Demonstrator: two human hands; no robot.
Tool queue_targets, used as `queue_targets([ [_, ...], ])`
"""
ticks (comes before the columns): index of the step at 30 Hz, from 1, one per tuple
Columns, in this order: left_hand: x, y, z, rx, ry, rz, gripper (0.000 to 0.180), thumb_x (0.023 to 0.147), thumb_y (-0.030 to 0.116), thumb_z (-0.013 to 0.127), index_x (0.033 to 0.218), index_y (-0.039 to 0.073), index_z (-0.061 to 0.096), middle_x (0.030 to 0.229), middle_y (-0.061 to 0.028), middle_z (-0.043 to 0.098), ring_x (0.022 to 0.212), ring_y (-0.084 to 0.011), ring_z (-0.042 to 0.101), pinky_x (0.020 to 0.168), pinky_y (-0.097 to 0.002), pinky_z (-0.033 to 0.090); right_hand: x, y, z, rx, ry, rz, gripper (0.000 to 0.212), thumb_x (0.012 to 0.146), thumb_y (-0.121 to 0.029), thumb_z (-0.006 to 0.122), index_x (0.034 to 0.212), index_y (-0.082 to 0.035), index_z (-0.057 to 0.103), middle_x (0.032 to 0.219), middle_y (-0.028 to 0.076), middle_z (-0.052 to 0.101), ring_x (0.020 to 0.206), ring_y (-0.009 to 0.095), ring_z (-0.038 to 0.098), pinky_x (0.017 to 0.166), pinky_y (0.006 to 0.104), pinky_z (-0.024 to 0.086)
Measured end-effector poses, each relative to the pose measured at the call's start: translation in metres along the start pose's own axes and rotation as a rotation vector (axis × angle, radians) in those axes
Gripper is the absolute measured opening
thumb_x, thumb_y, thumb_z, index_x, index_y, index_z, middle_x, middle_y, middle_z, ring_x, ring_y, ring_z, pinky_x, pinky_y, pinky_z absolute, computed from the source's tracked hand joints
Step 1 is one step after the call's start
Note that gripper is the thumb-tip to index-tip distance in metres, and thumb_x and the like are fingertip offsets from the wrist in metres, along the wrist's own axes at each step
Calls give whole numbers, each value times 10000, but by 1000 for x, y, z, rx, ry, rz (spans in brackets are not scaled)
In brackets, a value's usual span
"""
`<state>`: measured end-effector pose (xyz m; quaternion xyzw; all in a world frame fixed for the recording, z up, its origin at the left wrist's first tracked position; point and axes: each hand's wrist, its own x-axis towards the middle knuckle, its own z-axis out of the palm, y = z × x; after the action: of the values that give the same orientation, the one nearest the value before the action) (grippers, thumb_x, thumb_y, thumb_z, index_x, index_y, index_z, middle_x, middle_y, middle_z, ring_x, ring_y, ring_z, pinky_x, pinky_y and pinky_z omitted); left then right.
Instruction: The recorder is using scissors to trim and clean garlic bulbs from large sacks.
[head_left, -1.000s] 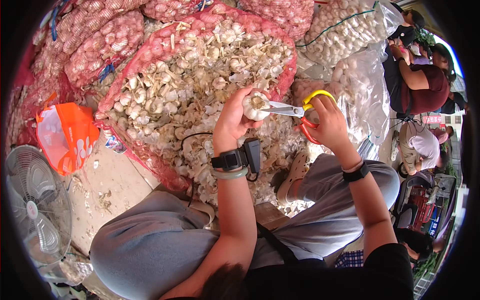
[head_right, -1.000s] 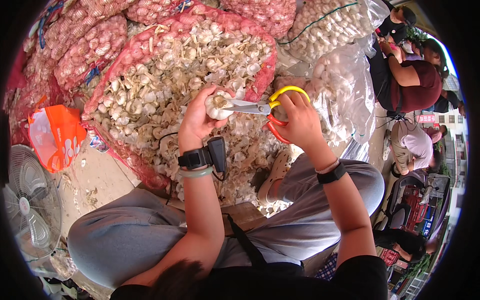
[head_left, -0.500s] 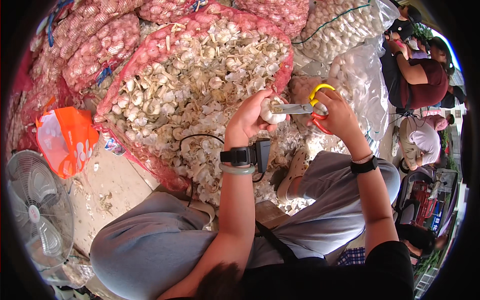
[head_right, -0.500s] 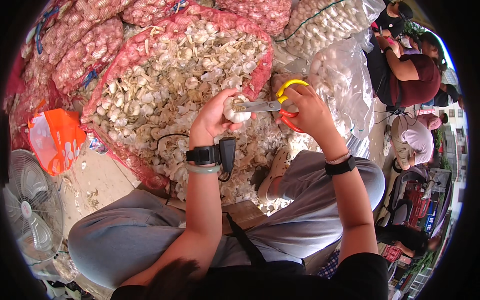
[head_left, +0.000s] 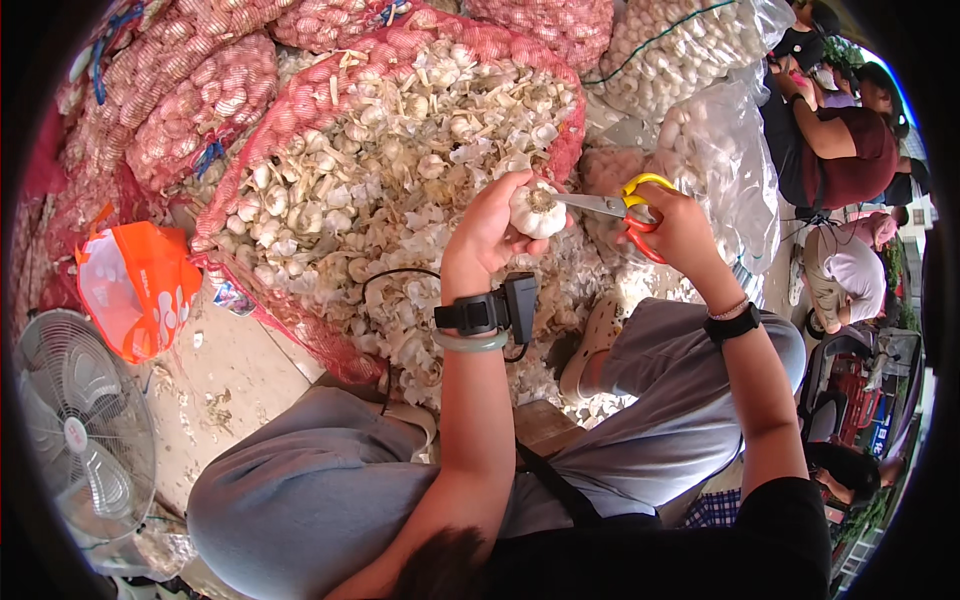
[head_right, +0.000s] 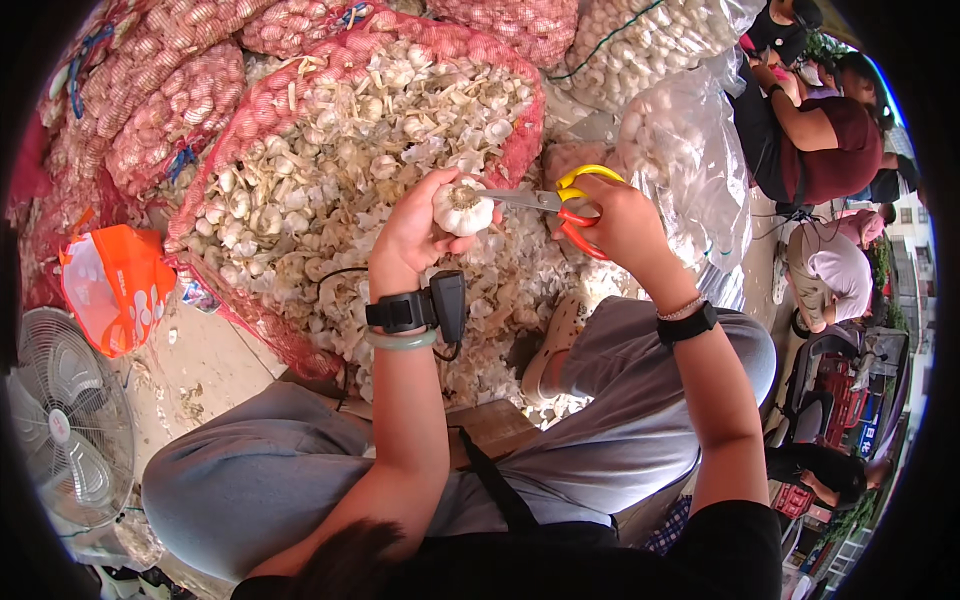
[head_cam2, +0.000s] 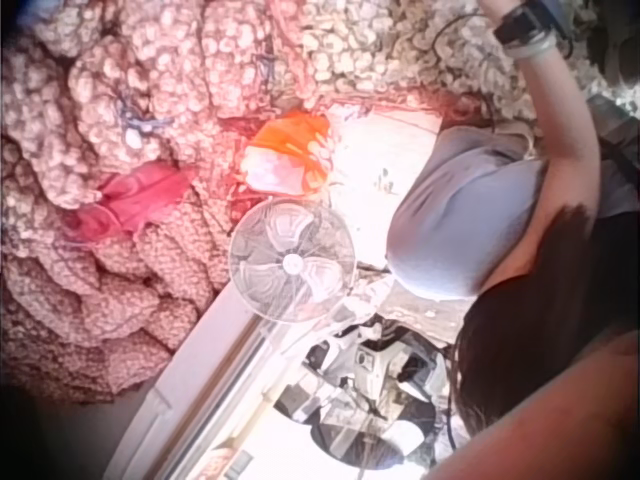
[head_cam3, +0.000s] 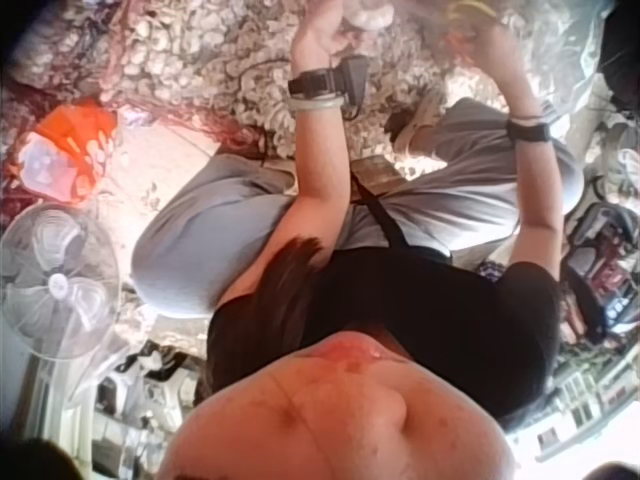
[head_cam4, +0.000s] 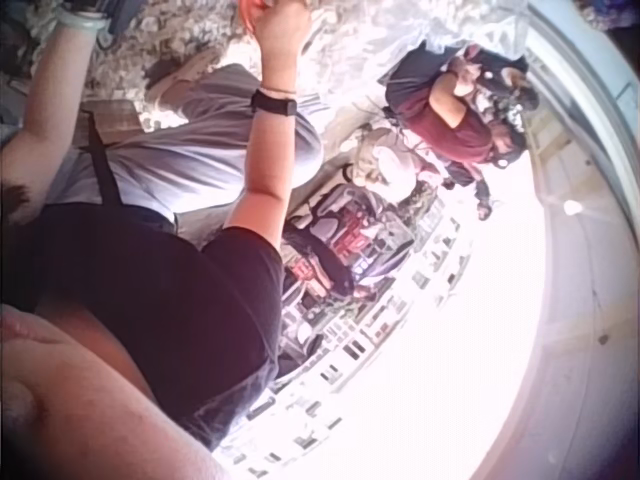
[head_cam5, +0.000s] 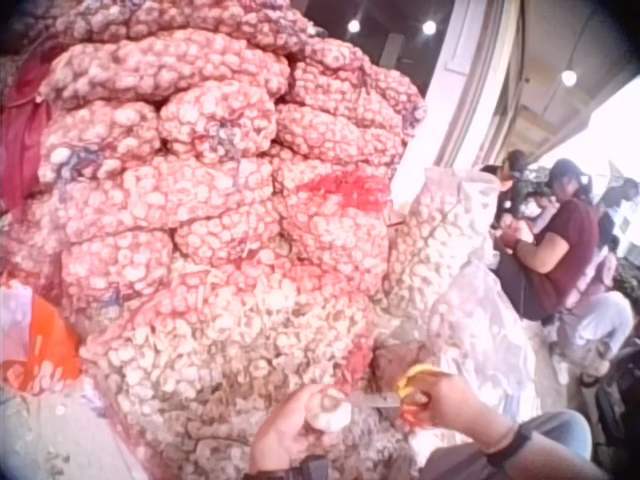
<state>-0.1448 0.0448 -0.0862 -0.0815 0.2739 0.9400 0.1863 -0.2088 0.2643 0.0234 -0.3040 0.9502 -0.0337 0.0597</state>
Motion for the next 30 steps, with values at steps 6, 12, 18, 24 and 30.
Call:
queue_targets([
  [6, 1, 3, -6, -58, -32, 64, 427, 957, 367, 359, 1029, -3, 561, 814, -205, 649, 390, -156, 477, 328, -233, 356, 5, 1, 2, 28, 198, -206, 490, 660, -355, 775, 1050, -112, 605, 998, 126, 615, 915, 339, 596, 735, 406, 495],
  [12, 7, -2, -15, -178, -119, 70, 447, 939, 384, 382, 970, -15, 581, 765, -185, 653, 403, -182, 518, 329, -251, 367, 17, 1, -8, 182, 81, -338, 516, 606, -244, 810, 1044, -89, 585, 1064, 126, 586, 1019, 345, 543, 839, 410, 466],
  [18, 8, -4, -3, -99, -71, -30, 444, 946, 358, 346, 1050, -12, 571, 824, -208, 646, 364, -150, 450, 338, -230, 347, 24, 6, -23, 51, 48, -313, 460, 608, -202, 810, 1009, -103, 610, 1041, 124, 602, 1023, 346, 544, 851, 409, 459],
  [24, 10, -3, 3, -32, -120, -68, 430, 942, 367, 348, 1032, 4, 561, 816, -220, 647, 375, -161, 472, 340, -229, 347, 21, 10, -23, 26, -2, -237, 439, 626, -240, 802, 1004, -105, 624, 925, 102, 633, 889, 303, 606, 746, 384, 495],
  [30, 10, 3, 12, -77, -94, 55, 414, 945, 368, 341, 1045, 27, 553, 832, -211, 647, 393, -163, 490, 347, -237, 356, 16, 6, -23, 69, -8, -55, 445, 642, -272, 799, 1014, -103, 623, 921, 105, 628, 867, 306, 610, 735, 391, 494],
])
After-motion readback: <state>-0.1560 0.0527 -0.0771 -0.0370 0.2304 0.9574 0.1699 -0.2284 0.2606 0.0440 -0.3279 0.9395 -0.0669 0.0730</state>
